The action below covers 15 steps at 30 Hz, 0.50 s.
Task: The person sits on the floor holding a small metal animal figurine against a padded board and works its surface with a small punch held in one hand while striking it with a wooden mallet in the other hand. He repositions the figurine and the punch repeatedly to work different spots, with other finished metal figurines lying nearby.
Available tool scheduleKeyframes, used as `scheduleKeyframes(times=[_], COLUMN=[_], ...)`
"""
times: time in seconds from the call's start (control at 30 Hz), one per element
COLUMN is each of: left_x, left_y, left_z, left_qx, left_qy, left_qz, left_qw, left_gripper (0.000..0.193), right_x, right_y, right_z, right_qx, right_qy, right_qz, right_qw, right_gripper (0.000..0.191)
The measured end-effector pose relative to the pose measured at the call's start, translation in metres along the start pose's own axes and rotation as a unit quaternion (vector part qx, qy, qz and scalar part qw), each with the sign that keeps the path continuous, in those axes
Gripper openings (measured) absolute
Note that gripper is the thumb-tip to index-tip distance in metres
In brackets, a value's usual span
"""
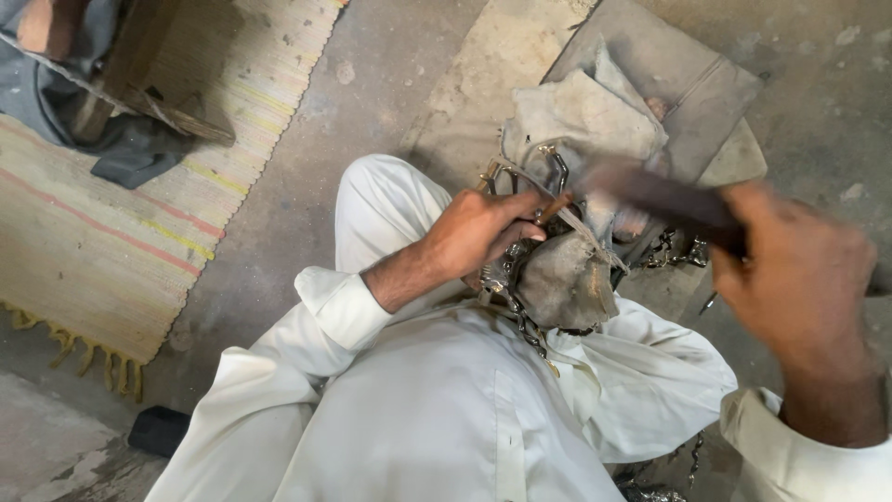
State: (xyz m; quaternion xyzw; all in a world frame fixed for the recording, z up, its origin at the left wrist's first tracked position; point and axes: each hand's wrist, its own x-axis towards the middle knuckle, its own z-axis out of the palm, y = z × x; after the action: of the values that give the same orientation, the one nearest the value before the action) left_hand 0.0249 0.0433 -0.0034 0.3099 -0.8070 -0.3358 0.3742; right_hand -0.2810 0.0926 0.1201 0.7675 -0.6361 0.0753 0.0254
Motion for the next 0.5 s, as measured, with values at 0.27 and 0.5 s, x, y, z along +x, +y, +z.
scheduleKeyframes(times=[0.27,0.5], left_x=[0.029,0.038], left_y=[-0.002,0.0], left_z=[-0.003,0.002], left_qx=[0.06,0.096], left_qy=[-0.151,-0.214], left_qz=[0.044,0.062], left_qw=[0.986,0.97], left_gripper=[0.036,0.037], right_x=[-0.038,-0.076], right_y=[0.018,0.01], right_z=[0.027,0.056], right_qx=[0.006,0.151], right_qy=[-0.047,0.003], right_qz=[0.045,0.112], right_qw=[0.998,0.982], right_gripper=[0.03,0.025])
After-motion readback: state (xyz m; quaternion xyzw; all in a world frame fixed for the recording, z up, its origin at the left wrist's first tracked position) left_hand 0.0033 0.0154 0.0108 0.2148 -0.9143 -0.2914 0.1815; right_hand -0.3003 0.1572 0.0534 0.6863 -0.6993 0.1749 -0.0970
